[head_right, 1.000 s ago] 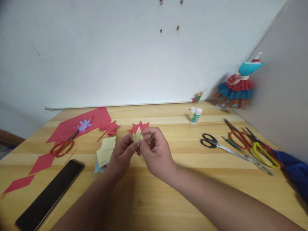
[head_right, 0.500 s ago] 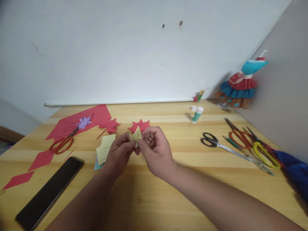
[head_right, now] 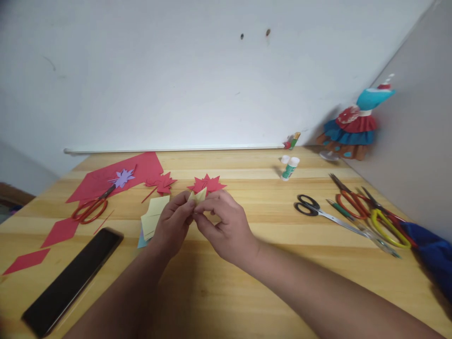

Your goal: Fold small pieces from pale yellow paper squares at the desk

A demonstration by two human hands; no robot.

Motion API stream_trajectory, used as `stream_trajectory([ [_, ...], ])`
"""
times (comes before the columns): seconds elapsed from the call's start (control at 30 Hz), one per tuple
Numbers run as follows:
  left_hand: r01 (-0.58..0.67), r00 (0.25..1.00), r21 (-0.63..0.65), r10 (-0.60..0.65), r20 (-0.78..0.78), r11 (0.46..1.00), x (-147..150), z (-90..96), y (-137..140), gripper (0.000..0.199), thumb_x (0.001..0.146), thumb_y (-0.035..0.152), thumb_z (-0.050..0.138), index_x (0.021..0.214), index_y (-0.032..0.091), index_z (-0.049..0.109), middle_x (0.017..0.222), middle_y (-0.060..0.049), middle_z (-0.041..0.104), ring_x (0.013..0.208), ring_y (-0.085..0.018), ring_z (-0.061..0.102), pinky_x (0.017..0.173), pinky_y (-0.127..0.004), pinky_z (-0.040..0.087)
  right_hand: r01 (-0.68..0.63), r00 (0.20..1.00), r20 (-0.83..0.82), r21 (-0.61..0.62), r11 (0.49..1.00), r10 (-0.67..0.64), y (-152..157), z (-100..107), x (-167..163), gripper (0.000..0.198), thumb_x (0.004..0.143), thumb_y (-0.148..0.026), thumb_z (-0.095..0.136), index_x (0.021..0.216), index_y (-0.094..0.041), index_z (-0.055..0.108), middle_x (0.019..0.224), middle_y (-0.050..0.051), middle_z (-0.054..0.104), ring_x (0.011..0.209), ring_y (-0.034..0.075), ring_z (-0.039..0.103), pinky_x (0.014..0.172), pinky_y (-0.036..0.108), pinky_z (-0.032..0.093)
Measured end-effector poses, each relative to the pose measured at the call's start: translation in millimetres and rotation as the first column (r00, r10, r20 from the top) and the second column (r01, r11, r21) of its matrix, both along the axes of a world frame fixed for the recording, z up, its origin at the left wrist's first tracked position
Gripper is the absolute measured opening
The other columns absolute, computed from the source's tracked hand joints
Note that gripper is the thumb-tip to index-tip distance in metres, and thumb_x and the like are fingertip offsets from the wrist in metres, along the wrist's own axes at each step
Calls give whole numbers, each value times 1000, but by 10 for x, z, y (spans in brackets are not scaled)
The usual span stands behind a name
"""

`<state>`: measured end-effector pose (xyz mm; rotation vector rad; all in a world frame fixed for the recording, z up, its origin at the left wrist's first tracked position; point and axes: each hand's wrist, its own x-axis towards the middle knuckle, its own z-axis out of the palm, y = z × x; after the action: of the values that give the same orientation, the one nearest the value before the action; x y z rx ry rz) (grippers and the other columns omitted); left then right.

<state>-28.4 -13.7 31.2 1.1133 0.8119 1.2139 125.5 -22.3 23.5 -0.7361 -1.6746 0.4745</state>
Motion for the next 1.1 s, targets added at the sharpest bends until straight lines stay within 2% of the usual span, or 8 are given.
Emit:
stream_trajectory([
  [0.23, -27, 997, -84, 32, 64, 996, 14, 37, -14, 24, 81, 34, 70, 70, 21, 53, 63, 5, 45, 60, -12, 41, 59, -25, 34, -24, 999, 23, 77, 997, 22, -27, 37, 3, 19, 89, -13, 72, 99, -28, 68, 90, 2, 62, 84, 18, 64, 73, 34, 58],
  [0.37, 0, 1000, -65, 2, 25, 998, -3, 33, -14, 28, 79, 38, 72, 71, 21, 52, 63, 5, 42, 59, -11, 37, 58, -26, 32, -29, 999, 35, 86, 996, 27, -35, 57, -4, 15, 87, -14, 73, 91, -27, 66, 88, 2, 66, 79, 18, 66, 69, 34, 58],
  [0.53, -18, 1000, -29, 17, -22, 999, -18, -18, 8, 29, 84, 40, 73, 74, 21, 54, 65, 4, 50, 61, -12, 43, 61, -25, 37, 27, 998, 46, 109, 994, -32, -34, 50, -25, 21, 83, -10, 73, 92, -27, 66, 86, 0, 67, 77, 17, 67, 69, 33, 58],
  [0.7, -15, 1000, -9, 15, 19, 1000, -5, -2, 3, 22, 86, 38, 75, 83, 21, 62, 71, 3, 59, 66, -13, 54, 64, -25, 44, 79, 994, 60, 138, 987, -88, -24, 36, -18, 23, 82, -11, 76, 97, -26, 66, 88, 2, 69, 80, 19, 69, 70, 33, 59],
  [0.8, -28, 999, 12, 27, 36, 1000, 15, 28, -1, 19, 86, 37, 77, 89, 22, 66, 73, 3, 60, 69, -13, 56, 65, -24, 45, 92, 992, 70, 155, 984, -104, -20, 25, -15, 24, 84, -10, 73, 100, -26, 67, 89, 2, 69, 80, 18, 69, 70, 34, 59],
  [0.93, -92, 996, 9, 92, -15, 996, 26, 25, 4, 22, 86, 36, 77, 78, 20, 64, 68, 4, 55, 65, -11, 53, 64, -23, 45, 113, 986, 99, 172, 979, -131, -19, 10, -12, 24, 86, -10, 70, 103, -27, 67, 92, 3, 69, 82, 19, 69, 71, 35, 60],
  [1.1, -146, 989, -40, 145, -9, 989, 19, 2, 15, 26, 81, 37, 79, 75, 20, 61, 69, 4, 58, 64, -11, 53, 62, -23, 46, 139, 970, 159, 249, 958, -182, 1, -2, 2, 27, 85, -14, 74, 109, -27, 68, 94, 5, 69, 86, 22, 69, 73, 38, 59],
])
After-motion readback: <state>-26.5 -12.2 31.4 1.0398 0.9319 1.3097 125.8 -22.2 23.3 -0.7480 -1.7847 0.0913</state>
